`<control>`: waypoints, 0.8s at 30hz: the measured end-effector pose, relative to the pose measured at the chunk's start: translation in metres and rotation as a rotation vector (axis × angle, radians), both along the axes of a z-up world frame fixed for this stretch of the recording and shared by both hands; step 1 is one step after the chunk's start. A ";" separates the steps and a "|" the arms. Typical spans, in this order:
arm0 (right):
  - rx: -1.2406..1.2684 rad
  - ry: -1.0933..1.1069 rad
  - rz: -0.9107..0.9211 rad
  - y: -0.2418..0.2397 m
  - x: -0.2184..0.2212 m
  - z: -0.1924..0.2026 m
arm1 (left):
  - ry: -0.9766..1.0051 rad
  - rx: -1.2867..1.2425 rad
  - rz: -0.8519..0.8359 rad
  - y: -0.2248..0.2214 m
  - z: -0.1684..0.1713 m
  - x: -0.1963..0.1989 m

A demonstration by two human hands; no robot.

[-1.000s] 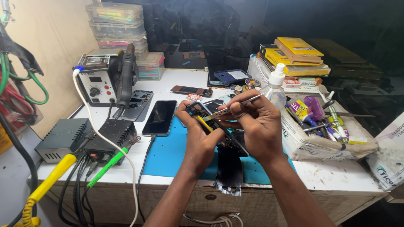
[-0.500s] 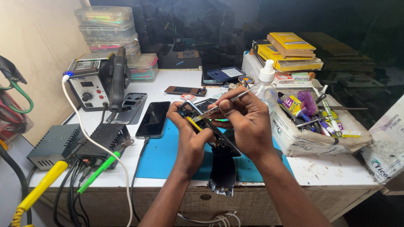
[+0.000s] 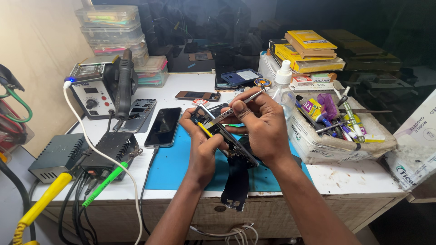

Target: The person disassembles a mobile phone using a small screwdriver and a prying tool, removing the back panel and battery, and then applies liquid from a bottle onto the internal components.

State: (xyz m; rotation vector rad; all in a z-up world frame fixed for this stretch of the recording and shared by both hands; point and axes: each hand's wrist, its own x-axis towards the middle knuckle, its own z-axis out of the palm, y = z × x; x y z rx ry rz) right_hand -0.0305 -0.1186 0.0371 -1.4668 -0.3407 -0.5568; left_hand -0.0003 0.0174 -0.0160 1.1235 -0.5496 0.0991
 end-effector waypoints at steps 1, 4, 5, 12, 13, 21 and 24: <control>0.000 0.013 0.002 0.002 0.001 0.001 | 0.000 0.000 0.000 -0.001 -0.002 0.003; -0.024 -0.077 -0.034 0.007 -0.001 0.003 | 0.102 -0.031 0.047 -0.006 -0.005 0.012; -0.046 -0.179 -0.070 0.010 -0.001 0.005 | 0.160 -0.057 0.070 -0.007 -0.005 0.014; 0.032 -0.132 0.019 -0.027 -0.016 0.024 | 0.248 -0.026 0.167 -0.005 -0.002 0.013; -0.276 -0.014 -0.094 -0.027 -0.016 0.021 | 0.248 -0.031 0.167 -0.005 -0.002 0.012; -0.914 0.033 -0.201 -0.020 -0.037 -0.002 | 0.053 -0.315 -0.097 -0.001 -0.010 0.014; -0.955 -0.069 -0.241 -0.023 -0.038 -0.012 | 0.146 -0.252 -0.067 -0.001 -0.002 0.013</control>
